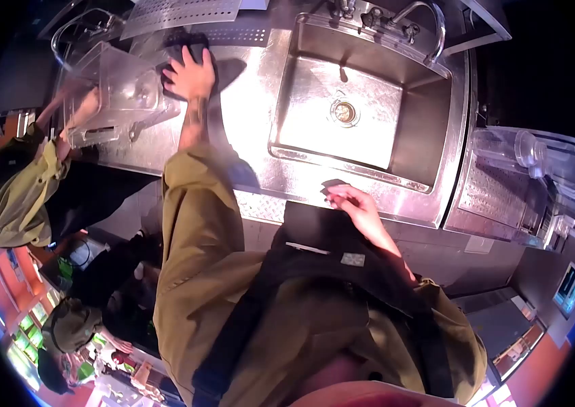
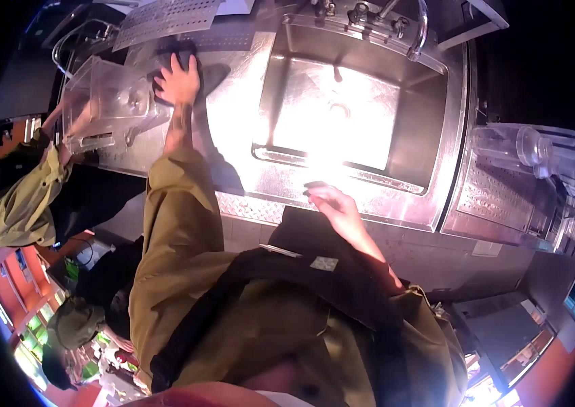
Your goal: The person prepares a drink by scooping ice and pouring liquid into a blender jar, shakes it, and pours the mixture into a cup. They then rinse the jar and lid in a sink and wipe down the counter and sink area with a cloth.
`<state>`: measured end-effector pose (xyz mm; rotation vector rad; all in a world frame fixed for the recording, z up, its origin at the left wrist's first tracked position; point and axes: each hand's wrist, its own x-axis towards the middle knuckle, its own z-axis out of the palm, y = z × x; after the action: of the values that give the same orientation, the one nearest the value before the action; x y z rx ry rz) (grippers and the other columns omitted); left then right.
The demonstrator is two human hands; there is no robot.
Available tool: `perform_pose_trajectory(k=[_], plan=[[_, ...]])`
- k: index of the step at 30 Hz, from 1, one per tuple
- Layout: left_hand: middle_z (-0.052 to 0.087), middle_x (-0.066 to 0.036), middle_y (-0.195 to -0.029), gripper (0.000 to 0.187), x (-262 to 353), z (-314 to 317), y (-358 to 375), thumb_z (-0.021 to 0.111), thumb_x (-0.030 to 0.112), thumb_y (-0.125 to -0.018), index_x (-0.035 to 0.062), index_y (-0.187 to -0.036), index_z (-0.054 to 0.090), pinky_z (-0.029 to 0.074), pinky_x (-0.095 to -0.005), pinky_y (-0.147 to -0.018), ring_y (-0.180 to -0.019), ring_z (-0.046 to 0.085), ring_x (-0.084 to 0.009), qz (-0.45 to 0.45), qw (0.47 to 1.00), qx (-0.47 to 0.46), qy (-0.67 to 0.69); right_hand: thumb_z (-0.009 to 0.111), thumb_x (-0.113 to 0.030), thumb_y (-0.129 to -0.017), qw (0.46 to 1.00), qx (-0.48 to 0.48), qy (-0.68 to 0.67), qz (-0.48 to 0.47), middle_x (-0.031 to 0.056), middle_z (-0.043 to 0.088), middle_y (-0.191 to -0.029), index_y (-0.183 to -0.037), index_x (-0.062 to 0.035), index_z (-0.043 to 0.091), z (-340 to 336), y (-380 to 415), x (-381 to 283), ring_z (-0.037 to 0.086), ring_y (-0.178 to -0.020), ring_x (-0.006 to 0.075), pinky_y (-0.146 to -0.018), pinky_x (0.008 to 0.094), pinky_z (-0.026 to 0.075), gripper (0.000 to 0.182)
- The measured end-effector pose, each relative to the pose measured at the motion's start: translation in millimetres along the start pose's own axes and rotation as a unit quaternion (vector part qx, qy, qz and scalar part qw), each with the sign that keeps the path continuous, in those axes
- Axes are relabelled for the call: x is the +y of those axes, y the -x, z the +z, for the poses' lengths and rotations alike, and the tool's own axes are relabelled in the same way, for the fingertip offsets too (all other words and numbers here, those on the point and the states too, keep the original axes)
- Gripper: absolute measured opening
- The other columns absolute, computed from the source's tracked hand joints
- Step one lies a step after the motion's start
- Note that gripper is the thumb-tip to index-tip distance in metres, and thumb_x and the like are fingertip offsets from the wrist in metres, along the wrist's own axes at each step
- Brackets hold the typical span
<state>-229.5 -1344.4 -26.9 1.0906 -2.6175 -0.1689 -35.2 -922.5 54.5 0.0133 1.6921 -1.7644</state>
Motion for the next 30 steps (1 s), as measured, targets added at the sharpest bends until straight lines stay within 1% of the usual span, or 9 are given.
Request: perform_pose_trajectory(k=[4, 9, 14, 16, 18, 20, 25, 26, 30], plan=[[0.038, -0.002, -0.146, 0.059, 53, 35, -35, 0.036, 0.067, -0.084, 0.0351, -0.131, 0.05, 0.012, -0.0636, -0.103, -0.135, 0.025, -0.0425, 0.135, 0.991, -0.013, -0.001, 0.055, -0.003, -0.09, 0.998, 0.056, -0.031, 0.03, 0.0036, 0.065, -0.09, -0.107, 0.0008, 0.063, -17, 15, 36, 0.057, -0.08, 0.0098, -0.077, 0.025, 0.046, 0.018], [0.053, 0.002, -0.13, 0.041, 47, -31, 96, 0.054, 0.054, -0.084, 0.0337, -0.118, 0.061, 0.019, -0.0643, -0.1, -0.129, 0.036, -0.0393, 0.453, 0.885, -0.03, 0.105, 0.053, -0.001, -0.09, 0.996, 0.071, -0.052, 0.02, 0.0088, 0.066, -0.093, -0.107, 0.0027, 0.061, -17, 27, 31, 0.06, -0.083, 0.0141, -0.08, 0.0263, 0.048, 0.019], [0.064, -0.009, -0.096, 0.025, -21, -106, 247, 0.08, 0.028, -0.067, 0.009, -0.073, 0.065, 0.041, -0.0415, -0.086, -0.101, 0.06, -0.0287, 0.389, 0.881, -0.065, 0.261, 0.06, 0.001, -0.085, 0.99, 0.014, -0.121, -0.065, 0.0061, 0.064, -0.093, -0.103, 0.0013, 0.061, -19, 43, 37, 0.059, -0.086, 0.0126, -0.082, 0.0267, 0.047, 0.018], [0.055, -0.008, -0.072, 0.037, -15, -120, 290, 0.082, 0.017, -0.065, 0.0049, -0.062, 0.047, 0.042, -0.0317, -0.064, -0.071, 0.055, -0.022, 0.259, 0.897, -0.1, 0.343, 0.077, -0.017, -0.074, 0.992, 0.031, 0.096, -0.08, 0.0094, 0.059, -0.102, -0.115, -0.0039, 0.054, -25, 41, 41, 0.057, -0.096, 0.0203, -0.087, 0.0312, 0.046, 0.049], [0.045, -0.006, -0.063, 0.045, 25, -156, 314, 0.081, 0.013, -0.066, 0.0044, -0.06, 0.037, 0.039, -0.0291, -0.059, -0.063, 0.048, -0.018, 0.236, 0.858, -0.156, 0.43, 0.087, -0.026, -0.062, 0.922, 0.025, 0.155, -0.355, 0.0151, 0.052, -0.122, -0.133, -0.0061, 0.041, -36, 23, 47, 0.052, -0.112, 0.026, -0.096, 0.0348, 0.042, 0.087], [0.039, -0.004, -0.061, 0.049, 71, -199, 333, 0.079, 0.011, -0.068, 0.0044, -0.061, 0.031, 0.037, -0.0279, -0.058, -0.061, 0.044, -0.0156, 0.281, 0.796, -0.238, 0.48, 0.092, -0.031, -0.049, 0.963, -0.059, 0.113, -0.238, 0.0226, 0.03, -0.145, -0.146, -0.0094, 0.022, -55, 28, -3, 0.032, -0.135, 0.0307, -0.109, 0.0375, 0.03, 0.121], [0.05, -0.007, -0.071, 0.029, 178, -294, 359, 0.067, 0.0, -0.071, 0.0036, -0.066, 0.039, 0.041, -0.028, -0.063, -0.066, 0.049, -0.0172, 0.386, 0.696, -0.226, 0.561, 0.068, -0.006, -0.079, 0.893, -0.403, -0.197, 0.022, 0.012, 0.059, -0.114, -0.133, -0.0078, 0.041, -112, 78, -90, 0.055, -0.112, 0.0215, -0.092, 0.0307, 0.046, 0.061], [0.052, -0.007, -0.075, 0.026, 193, -302, 358, 0.065, -0.001, -0.07, 0.004, -0.066, 0.039, 0.042, -0.0289, -0.066, -0.069, 0.052, -0.0184, 0.403, 0.695, -0.213, 0.556, 0.068, -0.006, -0.079, 0.923, -0.342, -0.16, 0.07, 0.0072, 0.064, -0.092, -0.12, -0.006, 0.05, -119, 92, -104, 0.062, -0.09, 0.0146, -0.076, 0.027, 0.05, 0.045], [0.048, -0.015, -0.117, 0.043, 236, -289, 346, 0.066, 0.005, -0.062, 0.0033, -0.101, 0.047, 0.041, -0.0318, -0.087, -0.098, 0.05, -0.0202, 0.401, 0.704, -0.12, 0.574, 0.067, -0.008, -0.08, 0.921, -0.35, -0.168, -0.015, 0.01, 0.066, -0.099, -0.106, -0.0043, 0.061, -137, 98, -128, 0.062, -0.087, 0.0147, -0.074, 0.0273, 0.051, 0.027]])
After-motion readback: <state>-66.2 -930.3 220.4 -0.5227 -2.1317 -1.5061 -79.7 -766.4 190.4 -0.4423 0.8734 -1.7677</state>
